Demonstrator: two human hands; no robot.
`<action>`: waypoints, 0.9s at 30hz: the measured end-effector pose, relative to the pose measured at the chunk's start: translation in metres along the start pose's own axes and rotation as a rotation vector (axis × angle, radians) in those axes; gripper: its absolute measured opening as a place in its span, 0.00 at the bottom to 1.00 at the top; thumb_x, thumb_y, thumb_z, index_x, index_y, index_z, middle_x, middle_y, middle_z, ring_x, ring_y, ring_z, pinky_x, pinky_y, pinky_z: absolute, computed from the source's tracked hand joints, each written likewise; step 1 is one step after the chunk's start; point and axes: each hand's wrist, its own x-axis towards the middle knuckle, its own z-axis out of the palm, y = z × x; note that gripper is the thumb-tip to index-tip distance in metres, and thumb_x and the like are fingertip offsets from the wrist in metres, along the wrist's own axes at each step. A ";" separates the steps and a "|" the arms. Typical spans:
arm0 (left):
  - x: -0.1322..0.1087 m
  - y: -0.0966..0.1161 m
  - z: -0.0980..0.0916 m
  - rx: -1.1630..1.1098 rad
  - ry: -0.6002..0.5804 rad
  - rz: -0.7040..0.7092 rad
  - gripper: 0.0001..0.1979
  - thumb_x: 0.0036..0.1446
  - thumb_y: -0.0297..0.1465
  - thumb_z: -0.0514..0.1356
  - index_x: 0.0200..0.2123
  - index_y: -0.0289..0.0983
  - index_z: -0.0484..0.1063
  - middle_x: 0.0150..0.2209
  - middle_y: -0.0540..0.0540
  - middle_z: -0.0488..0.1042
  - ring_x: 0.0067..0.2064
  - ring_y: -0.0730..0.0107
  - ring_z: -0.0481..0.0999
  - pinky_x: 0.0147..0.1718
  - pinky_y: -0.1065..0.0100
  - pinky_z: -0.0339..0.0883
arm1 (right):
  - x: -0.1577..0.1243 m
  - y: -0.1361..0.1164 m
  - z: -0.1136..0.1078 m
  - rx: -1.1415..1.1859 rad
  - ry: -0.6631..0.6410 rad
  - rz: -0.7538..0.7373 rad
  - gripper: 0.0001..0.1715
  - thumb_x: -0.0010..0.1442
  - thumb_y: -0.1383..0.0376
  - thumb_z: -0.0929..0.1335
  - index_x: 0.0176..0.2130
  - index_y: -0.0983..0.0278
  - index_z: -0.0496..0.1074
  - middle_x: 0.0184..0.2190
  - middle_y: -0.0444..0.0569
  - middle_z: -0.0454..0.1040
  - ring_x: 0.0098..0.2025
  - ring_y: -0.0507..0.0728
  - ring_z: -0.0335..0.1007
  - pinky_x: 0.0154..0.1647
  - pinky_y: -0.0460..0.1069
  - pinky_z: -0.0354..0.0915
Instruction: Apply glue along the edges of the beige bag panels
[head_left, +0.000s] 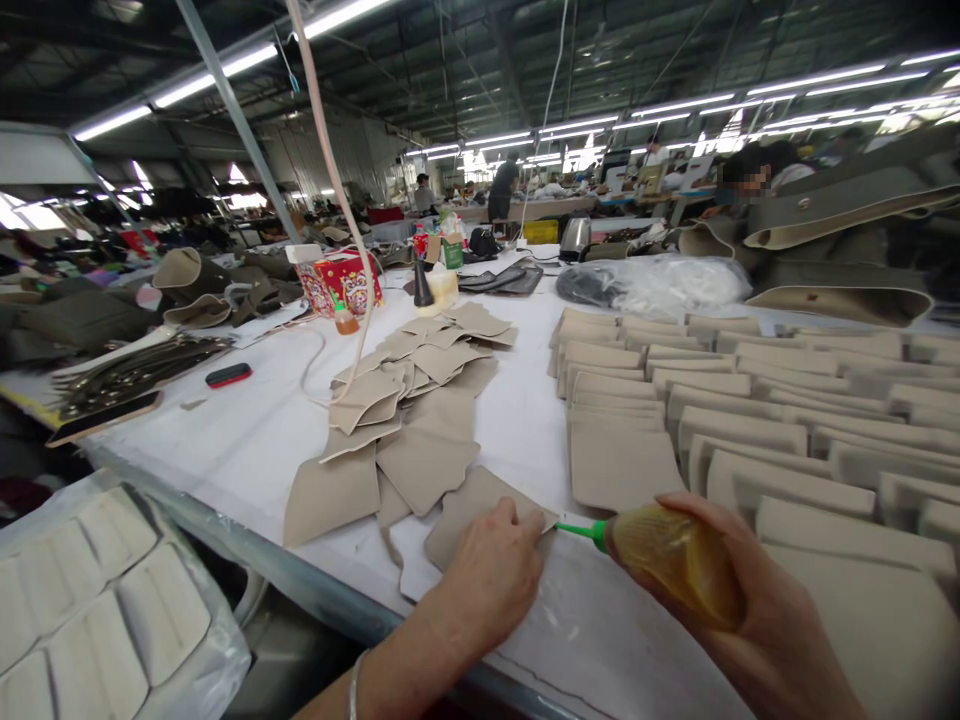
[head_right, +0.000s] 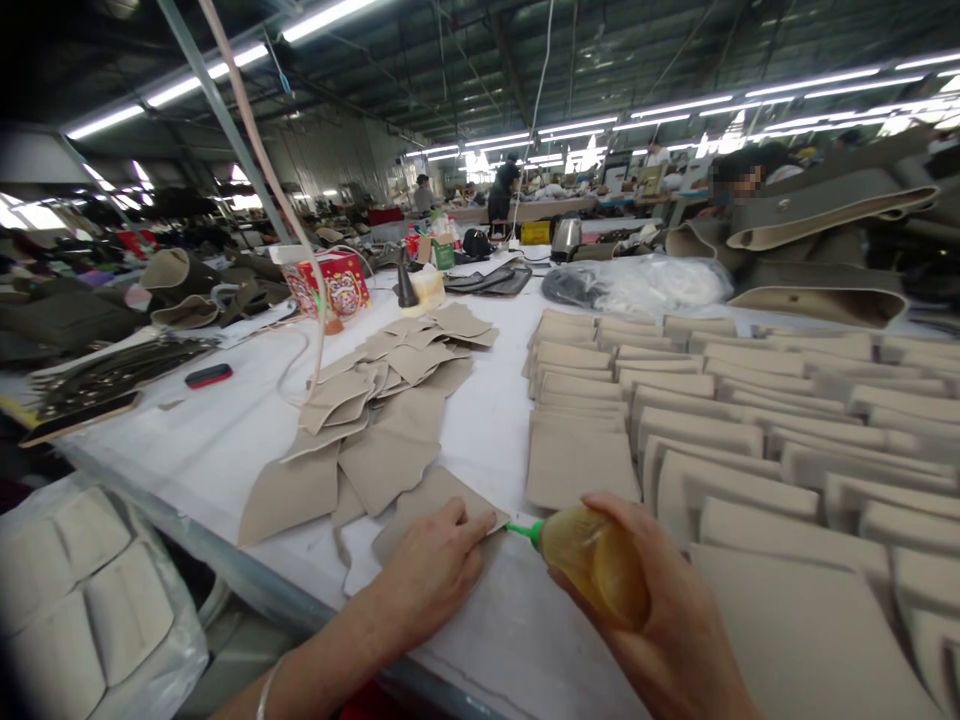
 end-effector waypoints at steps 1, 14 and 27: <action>-0.001 -0.001 0.000 0.005 0.000 0.006 0.19 0.62 0.27 0.49 0.53 0.45 0.70 0.40 0.45 0.71 0.36 0.62 0.75 0.39 0.62 0.70 | 0.000 0.001 0.000 0.000 0.002 0.011 0.26 0.61 0.48 0.71 0.54 0.52 0.66 0.46 0.46 0.75 0.40 0.60 0.77 0.32 0.47 0.74; -0.002 -0.002 0.001 0.045 0.022 0.025 0.19 0.63 0.29 0.49 0.54 0.48 0.69 0.40 0.47 0.72 0.36 0.60 0.76 0.37 0.61 0.71 | -0.005 0.004 0.000 -0.016 0.041 0.054 0.25 0.60 0.48 0.72 0.53 0.53 0.67 0.43 0.46 0.76 0.36 0.58 0.77 0.30 0.46 0.73; -0.005 0.000 -0.002 0.065 -0.006 0.019 0.18 0.64 0.30 0.49 0.54 0.46 0.67 0.42 0.46 0.72 0.38 0.59 0.76 0.39 0.61 0.70 | -0.011 0.014 0.002 0.043 0.038 0.139 0.27 0.60 0.48 0.72 0.53 0.55 0.68 0.43 0.47 0.75 0.37 0.60 0.76 0.38 0.50 0.73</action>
